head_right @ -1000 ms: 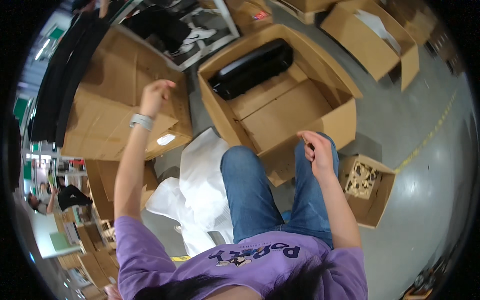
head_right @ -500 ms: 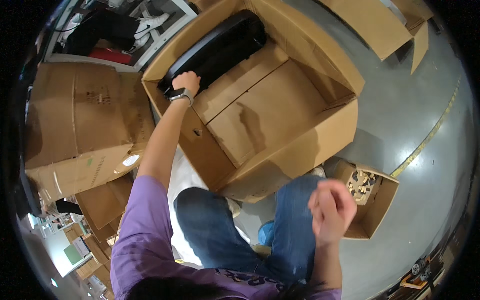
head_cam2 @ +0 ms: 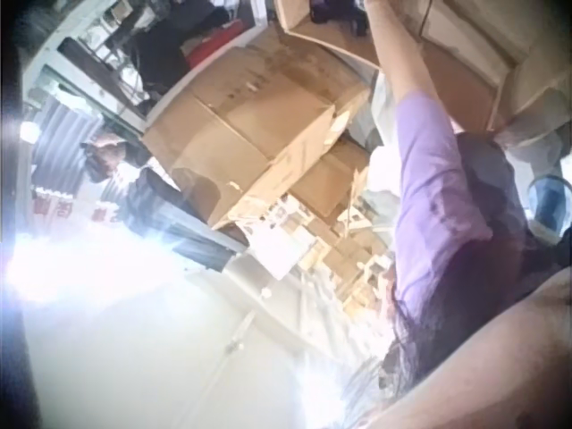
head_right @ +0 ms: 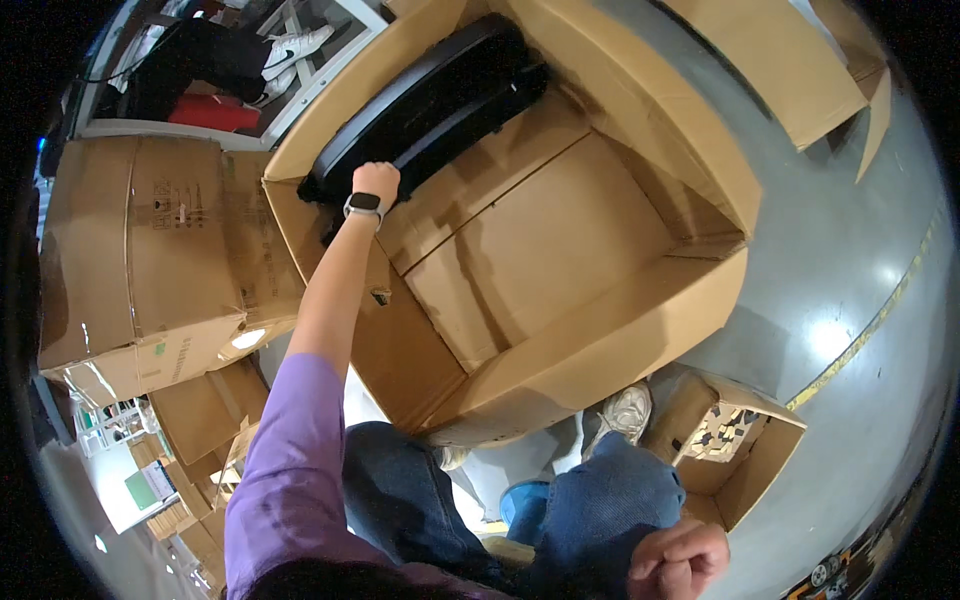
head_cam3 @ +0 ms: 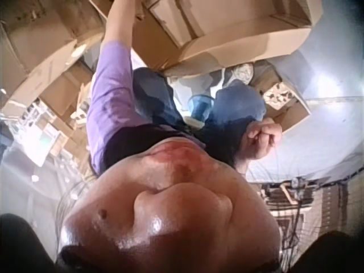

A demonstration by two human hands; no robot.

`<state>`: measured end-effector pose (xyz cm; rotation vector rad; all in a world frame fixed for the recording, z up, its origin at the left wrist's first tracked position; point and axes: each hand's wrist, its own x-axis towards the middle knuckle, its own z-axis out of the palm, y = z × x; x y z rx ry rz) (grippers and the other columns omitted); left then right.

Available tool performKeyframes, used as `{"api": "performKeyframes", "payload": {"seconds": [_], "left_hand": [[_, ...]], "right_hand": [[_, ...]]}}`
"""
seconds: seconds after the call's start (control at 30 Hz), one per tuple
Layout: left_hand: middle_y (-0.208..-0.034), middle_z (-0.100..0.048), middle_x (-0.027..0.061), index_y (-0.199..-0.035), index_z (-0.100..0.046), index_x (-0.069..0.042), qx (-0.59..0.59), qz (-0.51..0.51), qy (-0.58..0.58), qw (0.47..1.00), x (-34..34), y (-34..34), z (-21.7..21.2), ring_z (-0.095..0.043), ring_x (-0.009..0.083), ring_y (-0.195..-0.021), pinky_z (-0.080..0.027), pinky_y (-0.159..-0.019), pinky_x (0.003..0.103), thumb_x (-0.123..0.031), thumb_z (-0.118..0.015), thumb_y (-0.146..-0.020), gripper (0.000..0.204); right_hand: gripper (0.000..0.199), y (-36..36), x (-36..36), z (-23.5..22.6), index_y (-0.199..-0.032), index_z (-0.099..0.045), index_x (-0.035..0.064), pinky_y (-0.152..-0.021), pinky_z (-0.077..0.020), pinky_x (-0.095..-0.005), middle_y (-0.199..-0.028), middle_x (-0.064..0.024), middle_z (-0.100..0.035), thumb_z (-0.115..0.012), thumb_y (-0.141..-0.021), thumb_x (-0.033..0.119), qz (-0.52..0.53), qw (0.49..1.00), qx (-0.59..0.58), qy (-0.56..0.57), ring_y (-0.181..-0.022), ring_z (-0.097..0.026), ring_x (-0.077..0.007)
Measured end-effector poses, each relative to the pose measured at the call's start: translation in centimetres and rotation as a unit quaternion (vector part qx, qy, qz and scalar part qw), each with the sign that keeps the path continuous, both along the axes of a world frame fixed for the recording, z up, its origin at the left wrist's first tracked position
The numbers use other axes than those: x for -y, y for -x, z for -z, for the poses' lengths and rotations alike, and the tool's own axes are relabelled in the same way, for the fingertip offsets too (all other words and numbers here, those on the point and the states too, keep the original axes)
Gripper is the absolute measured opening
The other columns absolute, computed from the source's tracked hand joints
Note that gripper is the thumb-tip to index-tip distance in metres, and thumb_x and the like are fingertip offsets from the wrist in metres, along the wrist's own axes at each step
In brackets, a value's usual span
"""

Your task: The person peels the backing from adhesive pads, sticks them onto plastic components by hand, and stacks the completed components.

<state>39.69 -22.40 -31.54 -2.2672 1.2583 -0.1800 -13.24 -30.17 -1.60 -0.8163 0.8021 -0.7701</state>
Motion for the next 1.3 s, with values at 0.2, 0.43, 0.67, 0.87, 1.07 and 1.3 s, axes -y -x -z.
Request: {"api": "performKeyframes", "payload": {"seconds": [0.2, 0.43, 0.67, 0.87, 1.07, 1.3], "left_hand": [[-0.072, -0.067, 0.0100, -0.079, -0.065, -0.006, -0.113, 0.083, 0.015, 0.990, -1.9, 8.7, -11.5, -0.066, 0.0254, -0.070, -0.053, -0.061, 0.037, -0.015, -0.053, -0.079, 0.015], [-0.068, -0.062, 0.0104, -0.075, -0.061, -0.007, -0.152, 0.220, 0.052, 0.962, -9.4, 14.6, -32.9, -0.063, 0.0280, -0.070, -0.051, -0.063, 0.039, -0.023, -0.052, -0.088, 0.023], [-0.063, -0.055, 0.0150, -0.071, -0.055, -0.004, -0.298, 0.202, 0.068, 0.930, -21.4, 27.4, -41.8, -0.057, 0.0341, -0.064, -0.045, -0.059, 0.043, -0.019, -0.060, -0.083, 0.020], [-0.061, -0.056, 0.0129, -0.069, -0.054, -0.006, -0.384, 0.226, 0.130, 0.886, -26.5, 35.3, -36.3, -0.058, 0.0330, -0.063, -0.044, -0.056, 0.043, -0.023, -0.061, -0.084, 0.024], [-0.067, -0.061, 0.0113, -0.077, -0.064, -0.007, -0.409, 0.096, 0.374, 0.827, -25.0, 42.4, -37.5, -0.059, 0.0267, -0.058, -0.044, -0.051, 0.034, -0.023, -0.066, -0.082, 0.017], [-0.061, -0.045, -0.0080, -0.086, -0.064, -0.001, -0.674, -0.033, 0.555, 0.487, -21.4, 49.9, -42.3, -0.033, -0.0004, -0.054, -0.023, -0.047, 0.019, -0.007, -0.068, -0.082, 0.009]], "right_hand": [[0.013, 0.6, -1.6, 1.9, -0.083, -0.055, -0.0032, -0.040, -0.0297, -0.0169, -0.073, -0.0101, -0.050, -0.060, -0.083, 0.008, 0.030, 0.999, 0.008, 0.008, -0.051, -0.039, -0.0076], [0.017, 1.0, -3.2, -1.5, -0.098, -0.062, -0.0034, -0.046, -0.0292, -0.0153, -0.079, -0.0055, -0.058, -0.065, -0.083, 0.005, -0.046, 0.997, 0.051, -0.042, -0.055, -0.040, -0.0033], [0.014, 4.3, -8.3, -11.8, -0.097, -0.061, -0.0040, -0.042, -0.0249, -0.0170, -0.078, -0.0072, -0.062, -0.062, -0.084, 0.002, -0.110, 0.981, 0.123, 0.097, -0.049, -0.036, -0.0011], [0.018, 6.0, -11.4, -13.3, -0.104, -0.060, -0.0016, -0.041, -0.0226, -0.0179, -0.078, -0.0002, -0.054, -0.062, -0.088, 0.004, -0.208, 0.965, 0.159, -0.018, -0.046, -0.033, -0.0009], [0.023, 6.8, -15.7, -13.0, -0.112, -0.056, 0.0014, -0.041, -0.0236, -0.0158, -0.090, -0.0060, -0.058, -0.058, -0.090, 0.006, -0.209, 0.970, 0.114, 0.039, -0.044, -0.030, -0.0002], [0.015, 7.7, -17.7, -12.5, -0.093, -0.067, -0.0028, -0.056, -0.0429, -0.0175, -0.077, -0.0029, -0.065, -0.071, -0.079, 0.003, -0.123, 0.965, -0.026, 0.229, -0.063, -0.054, -0.0043]]}}
